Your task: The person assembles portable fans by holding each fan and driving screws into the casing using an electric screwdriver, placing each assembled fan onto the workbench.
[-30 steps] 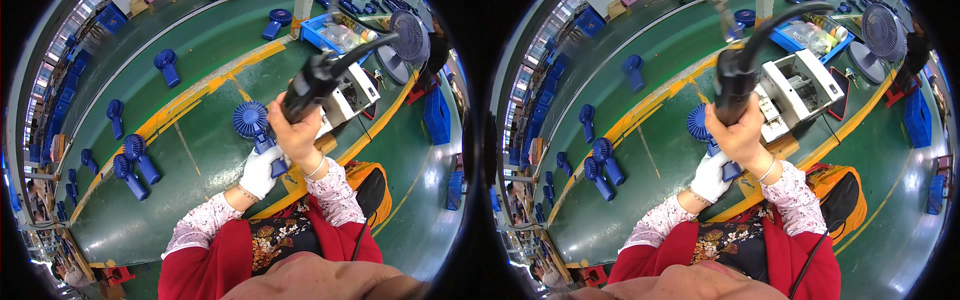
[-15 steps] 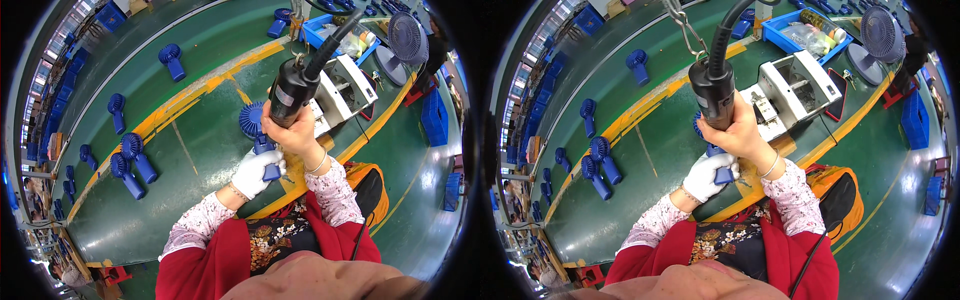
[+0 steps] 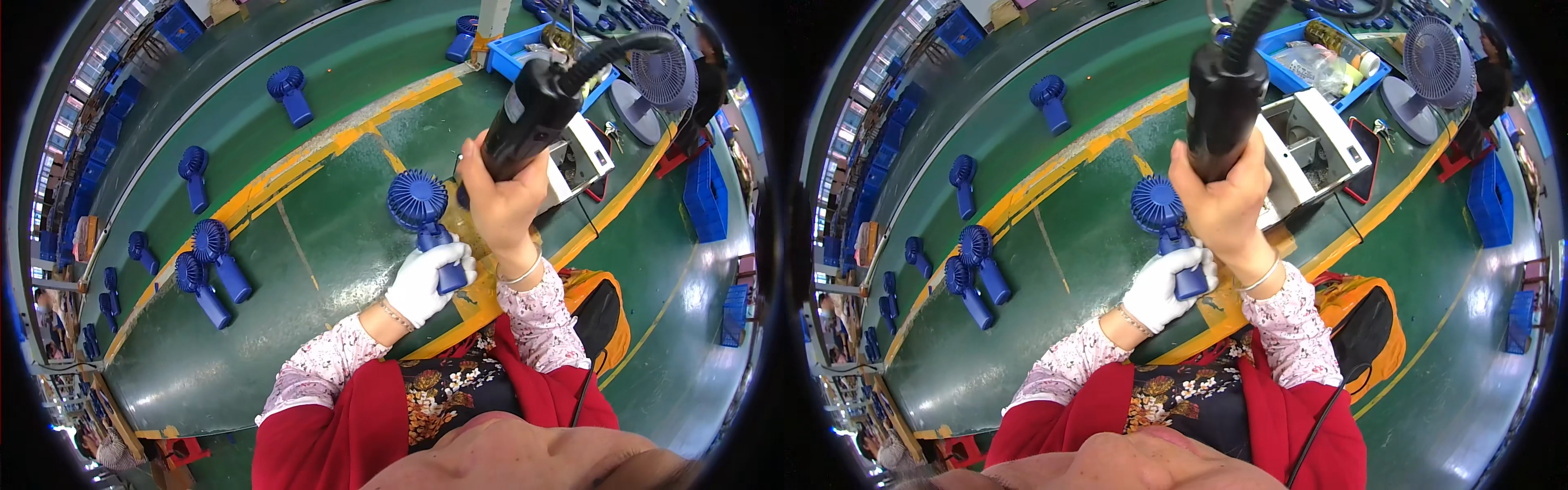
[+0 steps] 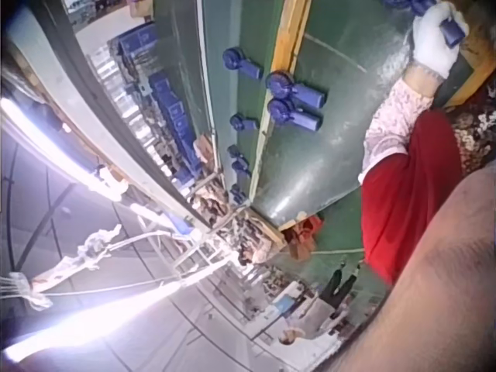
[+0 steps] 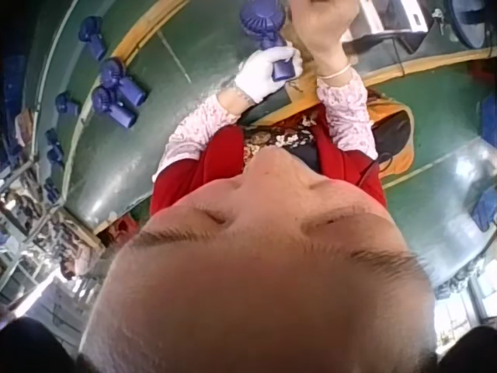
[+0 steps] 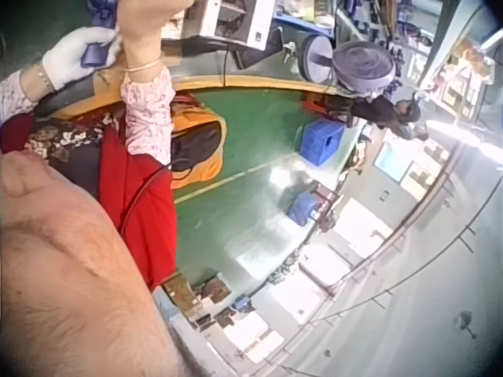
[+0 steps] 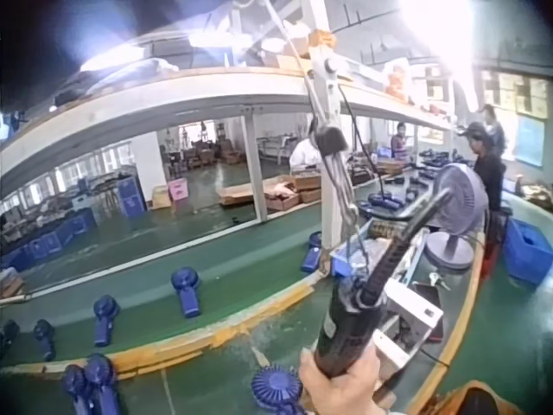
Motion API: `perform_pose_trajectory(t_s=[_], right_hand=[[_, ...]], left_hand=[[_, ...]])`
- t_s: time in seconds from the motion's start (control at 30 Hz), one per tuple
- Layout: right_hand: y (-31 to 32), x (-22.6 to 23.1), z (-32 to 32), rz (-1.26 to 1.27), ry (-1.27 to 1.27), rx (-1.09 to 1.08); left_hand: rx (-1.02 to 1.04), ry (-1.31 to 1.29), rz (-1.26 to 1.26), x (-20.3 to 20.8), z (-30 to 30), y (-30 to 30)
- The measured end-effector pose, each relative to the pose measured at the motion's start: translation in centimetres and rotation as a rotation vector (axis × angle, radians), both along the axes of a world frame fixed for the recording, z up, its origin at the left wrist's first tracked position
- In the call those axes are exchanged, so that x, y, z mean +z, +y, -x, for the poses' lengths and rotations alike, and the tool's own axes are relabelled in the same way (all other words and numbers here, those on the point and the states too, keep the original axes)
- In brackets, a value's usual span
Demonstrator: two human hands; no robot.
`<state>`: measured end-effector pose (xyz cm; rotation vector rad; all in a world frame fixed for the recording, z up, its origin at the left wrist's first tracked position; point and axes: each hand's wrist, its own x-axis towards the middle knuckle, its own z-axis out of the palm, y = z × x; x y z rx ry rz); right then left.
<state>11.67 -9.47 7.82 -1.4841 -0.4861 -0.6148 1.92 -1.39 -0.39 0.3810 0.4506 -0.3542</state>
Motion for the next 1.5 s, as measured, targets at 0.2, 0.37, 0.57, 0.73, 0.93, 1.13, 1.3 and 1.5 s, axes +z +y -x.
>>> perform_pose_trajectory(t_s=[0.2, 0.37, 0.57, 0.73, 0.93, 1.13, 1.3, 1.5], right_hand=[[0.8, -1.7, 2.1, -0.042, 0.051, 0.235], [1.4, -2.9, 2.4, -0.042, 0.060, 0.273], [2.2, -4.5, 1.9, 0.002, 0.109, 0.243], [2.3, -3.8, 1.5, -0.036, 0.171, 0.365], [1.4, -1.7, 1.6, -0.307, 0.197, 0.524], [-0.7, -1.0, 0.7, -0.143, 0.190, 0.397], [2.1, -0.9, 1.7, 0.267, 0.050, 0.470], [0.5, -2.5, 1.3, 0.275, 0.077, 0.424]], left_hand=[[0.015, -0.075, -0.101, -1.7, 0.4, -0.1], [-0.029, -0.422, -0.529, -3.5, 0.7, 0.0], [-0.255, -0.934, -1.721, -0.8, 1.0, 1.3], [-0.152, -0.444, -0.806, -0.9, 0.8, 0.6], [-0.136, 0.048, 0.005, 0.5, -0.6, 3.0], [0.095, -0.509, -1.197, 2.3, -15.0, 11.1], [0.075, -0.392, -2.718, -3.0, -24.6, 26.6], [-0.044, -0.131, -2.235, -1.2, -25.3, 22.6]])
